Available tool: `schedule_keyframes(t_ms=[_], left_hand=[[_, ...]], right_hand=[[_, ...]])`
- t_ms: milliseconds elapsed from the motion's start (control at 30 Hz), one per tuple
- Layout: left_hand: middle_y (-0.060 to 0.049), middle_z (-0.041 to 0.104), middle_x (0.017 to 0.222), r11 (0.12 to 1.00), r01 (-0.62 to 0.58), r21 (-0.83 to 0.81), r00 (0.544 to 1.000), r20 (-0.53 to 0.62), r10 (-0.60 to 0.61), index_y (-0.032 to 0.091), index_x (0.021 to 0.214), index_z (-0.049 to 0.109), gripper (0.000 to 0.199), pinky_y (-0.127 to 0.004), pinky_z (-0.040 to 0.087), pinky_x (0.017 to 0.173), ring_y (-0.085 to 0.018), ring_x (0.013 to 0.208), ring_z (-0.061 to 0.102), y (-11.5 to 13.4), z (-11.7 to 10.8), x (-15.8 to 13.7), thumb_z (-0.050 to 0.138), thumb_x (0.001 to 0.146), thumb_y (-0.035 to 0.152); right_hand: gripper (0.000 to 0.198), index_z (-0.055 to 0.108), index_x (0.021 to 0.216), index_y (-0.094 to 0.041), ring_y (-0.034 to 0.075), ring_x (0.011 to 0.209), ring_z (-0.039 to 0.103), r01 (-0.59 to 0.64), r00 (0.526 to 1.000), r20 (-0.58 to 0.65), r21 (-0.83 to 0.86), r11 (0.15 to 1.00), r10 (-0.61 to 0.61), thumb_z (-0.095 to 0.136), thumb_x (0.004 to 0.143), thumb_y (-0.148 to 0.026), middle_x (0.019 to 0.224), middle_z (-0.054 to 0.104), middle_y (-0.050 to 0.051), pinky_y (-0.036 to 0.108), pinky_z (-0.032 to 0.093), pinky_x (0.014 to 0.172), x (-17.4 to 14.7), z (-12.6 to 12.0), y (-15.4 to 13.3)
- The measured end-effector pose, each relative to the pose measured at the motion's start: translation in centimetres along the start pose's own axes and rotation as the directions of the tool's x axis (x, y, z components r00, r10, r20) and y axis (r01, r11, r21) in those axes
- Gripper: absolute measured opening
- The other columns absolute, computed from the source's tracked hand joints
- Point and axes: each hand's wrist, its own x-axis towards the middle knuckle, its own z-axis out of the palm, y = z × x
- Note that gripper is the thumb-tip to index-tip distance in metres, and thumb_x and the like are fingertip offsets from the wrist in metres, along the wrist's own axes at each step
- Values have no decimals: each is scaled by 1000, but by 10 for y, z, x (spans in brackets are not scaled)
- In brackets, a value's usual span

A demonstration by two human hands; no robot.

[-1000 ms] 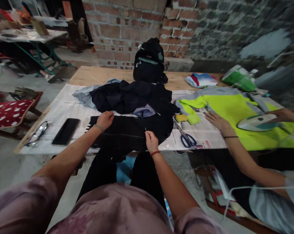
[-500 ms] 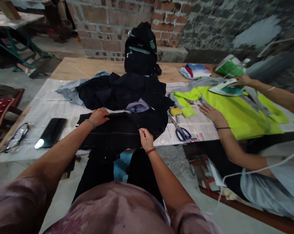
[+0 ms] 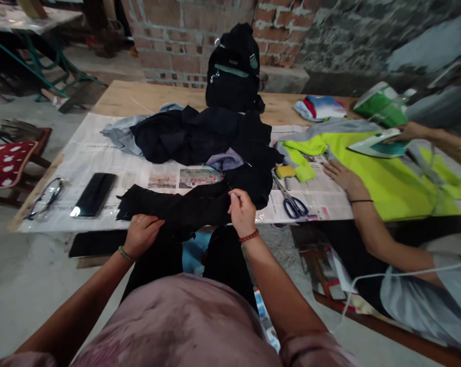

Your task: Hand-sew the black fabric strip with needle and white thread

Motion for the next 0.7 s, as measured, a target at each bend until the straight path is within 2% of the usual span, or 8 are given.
schedule_keyframes(t_ms=[67, 200, 300, 433, 533, 600, 700], left_hand=[[-5, 65, 79, 997, 81, -21, 997, -2, -81, 22, 85, 68, 19, -33, 37, 71, -17, 73, 54, 0, 9, -5, 51, 80, 16], [-6, 66, 81, 981, 184, -64, 983, 4, -184, 22, 85, 69, 20, -34, 37, 72, -19, 76, 55, -1, 18, -9, 51, 79, 17], [-6, 66, 81, 974, 218, -66, 976, 7, -218, 22, 85, 69, 19, -35, 38, 72, -19, 77, 56, -2, 21, -11, 52, 77, 17], [-6, 67, 81, 973, 214, -82, 976, -25, -216, 21, 85, 69, 18, -35, 39, 73, -20, 77, 57, -2, 22, -11, 54, 76, 16], [-6, 67, 80, 972, 222, -71, 974, -37, -225, 20, 84, 69, 18, -35, 40, 73, -20, 77, 57, -2, 23, -10, 54, 75, 16], [-5, 67, 80, 970, 235, -68, 971, -30, -237, 21, 84, 69, 18, -34, 40, 73, -20, 78, 58, -2, 23, -10, 53, 75, 17], [-6, 67, 80, 970, 234, -69, 971, -33, -237, 20, 84, 68, 17, -35, 39, 73, -20, 78, 57, -1, 24, -10, 54, 75, 17]], right_hand=[[25, 56, 91, -17, 4, 41, 46, -26, 999, 44, -30, 999, 27, 44, 86, -38, 71, 60, -1, 18, 37, 41, -5, 5, 0], [24, 54, 94, -17, 3, 41, 46, -42, 998, 50, -2, 999, 42, 42, 87, -37, 91, 63, 3, 18, 37, 40, -28, 9, 0], [21, 55, 92, -18, 3, 45, 50, 24, 985, 172, -1, 1000, -24, 42, 87, -33, 104, 60, 6, 20, 44, 47, -42, 10, 0], [20, 57, 89, -18, 3, 48, 53, 151, 936, 332, -93, 984, -112, 40, 88, -29, 120, 52, 9, 24, 50, 58, -43, 18, 2], [22, 58, 92, -20, 12, 75, 62, 287, 905, 385, -238, 928, -181, 38, 89, -28, 116, 55, 9, 28, 51, 73, -33, 21, 6], [24, 59, 94, -20, 16, 95, 58, 359, 893, 390, -317, 878, -224, 36, 89, -26, 110, 58, 8, 31, 47, 84, -24, 20, 6], [27, 58, 97, -19, 16, 99, 56, 402, 893, 376, -413, 817, -249, 33, 90, -25, 107, 60, 7, 28, 44, 84, -6, 16, -2]])
